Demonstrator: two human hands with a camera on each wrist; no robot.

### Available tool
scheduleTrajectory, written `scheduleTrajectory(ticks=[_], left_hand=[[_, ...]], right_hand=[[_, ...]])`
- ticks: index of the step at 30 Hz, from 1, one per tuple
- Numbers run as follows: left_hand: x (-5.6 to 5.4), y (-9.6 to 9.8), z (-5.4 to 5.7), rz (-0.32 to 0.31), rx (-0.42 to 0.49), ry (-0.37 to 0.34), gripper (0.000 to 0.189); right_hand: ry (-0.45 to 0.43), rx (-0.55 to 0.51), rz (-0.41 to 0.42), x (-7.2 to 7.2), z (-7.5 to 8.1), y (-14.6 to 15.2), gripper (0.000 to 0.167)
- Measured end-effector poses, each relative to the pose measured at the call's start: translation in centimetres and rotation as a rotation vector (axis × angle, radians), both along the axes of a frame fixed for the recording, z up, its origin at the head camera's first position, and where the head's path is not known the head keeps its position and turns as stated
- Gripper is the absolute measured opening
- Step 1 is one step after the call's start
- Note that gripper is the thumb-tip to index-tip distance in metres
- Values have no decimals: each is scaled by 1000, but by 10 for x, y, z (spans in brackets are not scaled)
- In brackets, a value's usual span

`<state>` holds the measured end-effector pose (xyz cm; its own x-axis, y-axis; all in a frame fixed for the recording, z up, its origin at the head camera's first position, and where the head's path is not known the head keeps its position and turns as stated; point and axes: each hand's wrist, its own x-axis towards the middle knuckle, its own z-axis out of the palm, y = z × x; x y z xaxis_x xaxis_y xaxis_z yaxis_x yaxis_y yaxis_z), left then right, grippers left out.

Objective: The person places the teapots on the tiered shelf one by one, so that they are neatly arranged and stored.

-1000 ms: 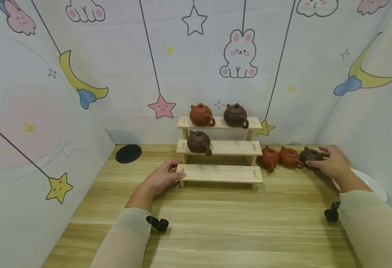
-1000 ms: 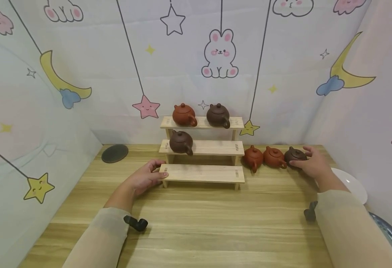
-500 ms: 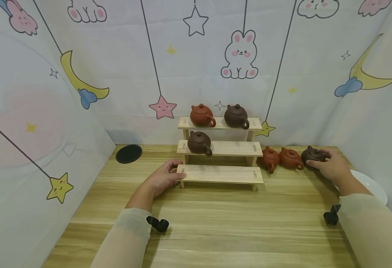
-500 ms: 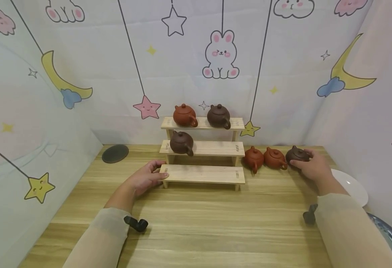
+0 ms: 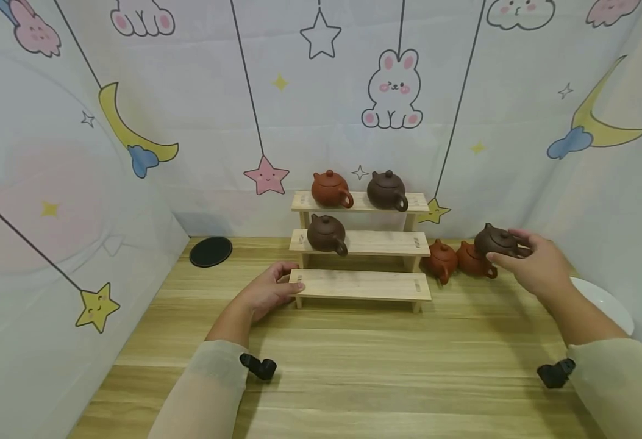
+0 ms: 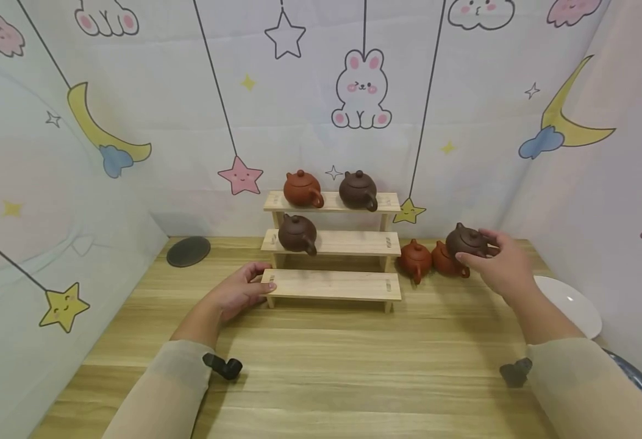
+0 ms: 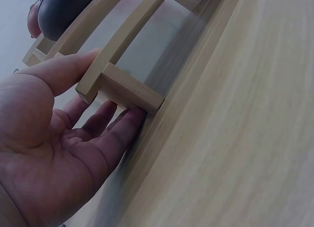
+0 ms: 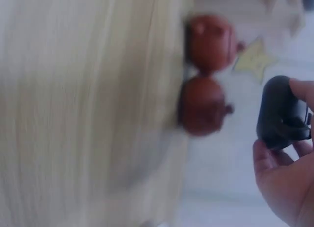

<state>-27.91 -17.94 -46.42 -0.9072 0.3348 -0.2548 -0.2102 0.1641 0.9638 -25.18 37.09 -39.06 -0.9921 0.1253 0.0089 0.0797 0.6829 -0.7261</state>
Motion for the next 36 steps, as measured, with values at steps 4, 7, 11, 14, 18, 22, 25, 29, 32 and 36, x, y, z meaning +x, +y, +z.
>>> scheduleTrajectory(ticks=[4, 7, 11, 14, 18, 22, 25, 29, 32, 36], left_hand=[[-1, 0, 1, -3, -1, 0, 70], [-1, 0, 1, -3, -5, 3, 70], [-1, 0, 0, -3, -5, 5, 69], [-1, 0, -1, 1, -2, 1, 69], [0, -1, -1, -1, -8, 4, 69], [0, -1, -1, 0, -8, 4, 70], [0, -1, 0, 4, -5, 2, 69], [0, 0, -1, 5, -3, 0, 69], [0, -1, -1, 3, 1, -1, 69], [0, 0, -2, 0, 2, 0, 69]], right_hand=[[-2, -39, 83, 10, 11, -25, 102], [3, -46, 131, 16, 16, -44, 99], [18, -35, 188, 22, 20, -65, 94], [16, -28, 219, 24, 21, -80, 92], [12, -51, 248, 24, 24, -98, 92], [17, -124, 287, 20, 27, -117, 90], [20, -172, 314, 13, 28, -129, 88], [11, -194, 324, 1, 28, -144, 87], [4, -183, 314, -8, 29, -155, 88], [23, -155, 318, -18, 29, -167, 86]])
